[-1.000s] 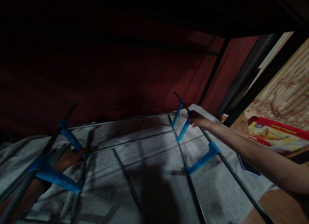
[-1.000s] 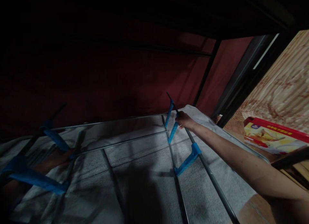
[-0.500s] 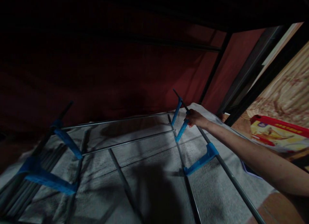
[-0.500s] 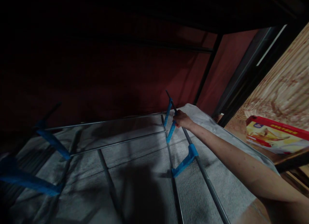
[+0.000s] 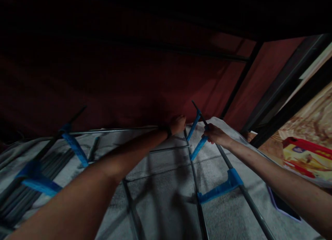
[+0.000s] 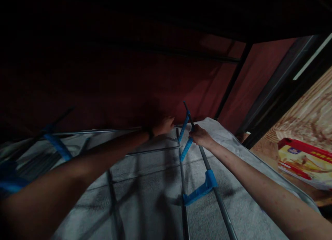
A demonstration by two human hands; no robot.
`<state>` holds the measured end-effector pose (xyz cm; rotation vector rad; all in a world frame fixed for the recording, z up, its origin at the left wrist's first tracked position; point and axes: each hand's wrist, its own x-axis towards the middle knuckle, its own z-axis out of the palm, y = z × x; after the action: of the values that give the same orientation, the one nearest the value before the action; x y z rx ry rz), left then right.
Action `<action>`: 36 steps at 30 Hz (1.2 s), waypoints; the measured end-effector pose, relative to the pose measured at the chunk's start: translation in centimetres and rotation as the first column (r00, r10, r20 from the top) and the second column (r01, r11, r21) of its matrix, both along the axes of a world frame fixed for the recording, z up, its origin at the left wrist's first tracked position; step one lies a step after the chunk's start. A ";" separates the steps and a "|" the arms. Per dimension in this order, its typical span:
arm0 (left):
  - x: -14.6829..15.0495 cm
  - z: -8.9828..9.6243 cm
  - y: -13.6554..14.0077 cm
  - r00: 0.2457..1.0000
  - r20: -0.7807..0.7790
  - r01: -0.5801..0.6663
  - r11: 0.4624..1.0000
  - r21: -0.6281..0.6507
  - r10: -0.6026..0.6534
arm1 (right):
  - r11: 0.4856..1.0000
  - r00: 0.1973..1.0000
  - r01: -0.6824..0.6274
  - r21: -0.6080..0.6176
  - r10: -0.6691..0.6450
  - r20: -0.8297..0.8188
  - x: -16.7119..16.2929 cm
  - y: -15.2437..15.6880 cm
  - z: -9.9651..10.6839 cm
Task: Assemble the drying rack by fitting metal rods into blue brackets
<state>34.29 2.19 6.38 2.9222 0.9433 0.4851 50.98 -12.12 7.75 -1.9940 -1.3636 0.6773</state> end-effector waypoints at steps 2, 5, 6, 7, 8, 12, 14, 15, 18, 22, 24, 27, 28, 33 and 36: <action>2.6 -2.2 0.6 0.999 -0.039 -0.023 0.999 -0.040 0.022 | 1.000 0.998 -0.017 -0.009 0.018 0.052 0.1 0.0 0.0; 3.4 -4.1 1.8 0.994 -0.090 -0.064 0.992 -0.106 0.054 | 0.999 0.993 -0.029 -0.026 0.032 0.110 -0.4 0.4 0.1; 3.2 -4.5 2.2 0.993 -0.105 -0.068 0.990 -0.125 0.055 | 0.999 0.992 -0.036 -0.033 0.040 0.120 -0.6 0.7 0.0; 2.9 -4.8 2.5 0.992 -0.117 -0.068 0.988 -0.139 0.051 | 0.998 0.991 -0.039 -0.039 0.043 0.125 -0.8 1.0 -0.1; 2.6 -5.0 2.8 0.991 -0.124 -0.061 0.987 -0.148 0.042 | 0.998 0.991 -0.041 -0.046 0.046 0.122 -1.0 1.3 -0.2; 1.5 -4.5 3.7 0.994 -0.109 -0.021 0.990 -0.139 0.006 | 0.997 0.999 -0.032 -0.072 0.032 0.008 -1.0 1.7 -0.5; 0.9 -3.5 4.0 0.998 -0.060 0.006 0.993 -0.118 -0.013 | 0.996 0.998 -0.028 -0.081 0.023 -0.059 -0.8 1.4 -0.3; 0.6 -3.0 4.2 0.999 -0.020 0.031 0.994 -0.109 -0.033 | 0.997 0.996 -0.026 -0.072 0.020 -0.086 -0.7 1.2 -0.2; -0.5 -1.2 4.1 0.989 0.112 0.112 0.988 -0.103 -0.101 | 1.000 0.979 0.003 0.006 -0.002 -0.202 -0.8 1.2 0.2; -1.3 0.4 3.4 0.982 0.160 0.121 0.988 -0.097 -0.104 | 0.999 0.945 0.046 0.003 -0.042 -0.324 -1.8 2.7 0.7; -1.2 1.0 3.0 0.982 0.149 0.129 0.988 -0.082 -0.115 | 0.998 0.942 0.058 -0.019 -0.061 -0.329 -2.4 3.6 1.0; -0.7 1.4 2.7 0.988 0.118 0.107 0.991 -0.086 -0.096 | 0.999 0.928 0.044 0.018 -0.034 -0.372 -2.7 4.5 1.1; -0.5 1.4 2.7 0.990 0.114 0.093 0.992 -0.090 -0.082 | 0.999 0.923 0.028 0.038 -0.011 -0.385 -2.6 4.8 1.0; 0.0 0.7 2.7 0.985 0.149 0.101 0.989 -0.107 -0.084 | 0.998 0.935 -0.025 0.058 0.044 -0.351 -1.1 6.5 0.1; -0.2 0.4 2.4 0.982 0.158 0.125 0.985 -0.119 -0.106 | 0.997 0.947 -0.040 0.061 0.057 -0.315 -0.1 7.7 -0.3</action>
<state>34.09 4.63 6.74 2.7601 0.7517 0.6053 50.92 -4.44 7.50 -1.7246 -1.2249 0.9288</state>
